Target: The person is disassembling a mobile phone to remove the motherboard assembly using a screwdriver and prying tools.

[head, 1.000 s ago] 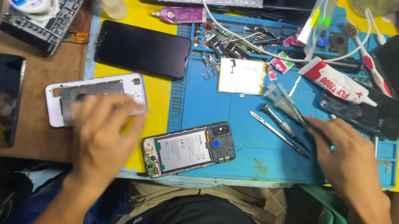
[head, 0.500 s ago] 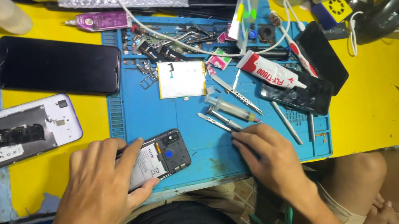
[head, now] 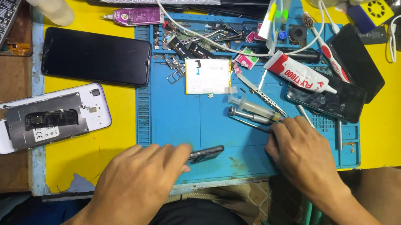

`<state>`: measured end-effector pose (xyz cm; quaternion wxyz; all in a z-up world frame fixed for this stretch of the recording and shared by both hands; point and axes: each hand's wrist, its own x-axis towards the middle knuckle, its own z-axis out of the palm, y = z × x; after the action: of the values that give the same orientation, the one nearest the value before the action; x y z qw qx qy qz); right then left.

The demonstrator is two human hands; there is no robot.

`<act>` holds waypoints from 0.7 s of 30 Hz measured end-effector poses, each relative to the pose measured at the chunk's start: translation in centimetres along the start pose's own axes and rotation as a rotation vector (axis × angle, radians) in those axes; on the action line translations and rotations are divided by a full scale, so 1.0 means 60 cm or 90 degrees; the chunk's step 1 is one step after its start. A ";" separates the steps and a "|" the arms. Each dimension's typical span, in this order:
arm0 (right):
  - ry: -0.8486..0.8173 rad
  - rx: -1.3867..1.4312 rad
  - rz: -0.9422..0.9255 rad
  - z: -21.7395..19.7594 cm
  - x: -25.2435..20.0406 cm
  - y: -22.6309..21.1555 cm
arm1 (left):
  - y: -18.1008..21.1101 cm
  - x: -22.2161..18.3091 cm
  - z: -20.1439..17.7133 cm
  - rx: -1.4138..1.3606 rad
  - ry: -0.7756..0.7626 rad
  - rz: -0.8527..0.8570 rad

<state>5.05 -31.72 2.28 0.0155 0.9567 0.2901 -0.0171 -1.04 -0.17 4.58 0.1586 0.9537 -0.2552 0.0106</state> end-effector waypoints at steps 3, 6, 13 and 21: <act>0.105 0.115 -0.002 0.010 -0.004 0.006 | 0.001 0.007 -0.006 0.087 0.063 0.077; 0.096 0.414 0.175 0.005 -0.035 0.000 | 0.003 0.008 0.000 0.083 0.085 0.099; 0.128 0.672 0.177 0.020 -0.033 -0.050 | 0.021 0.016 0.013 0.075 0.059 0.071; 0.352 0.992 0.050 0.017 -0.035 -0.085 | 0.035 0.019 0.029 0.055 0.091 0.078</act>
<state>0.45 -28.68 1.26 -0.7233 0.6725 0.1550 0.0236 -1.18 -3.00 3.69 0.1343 0.9390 -0.3008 0.0990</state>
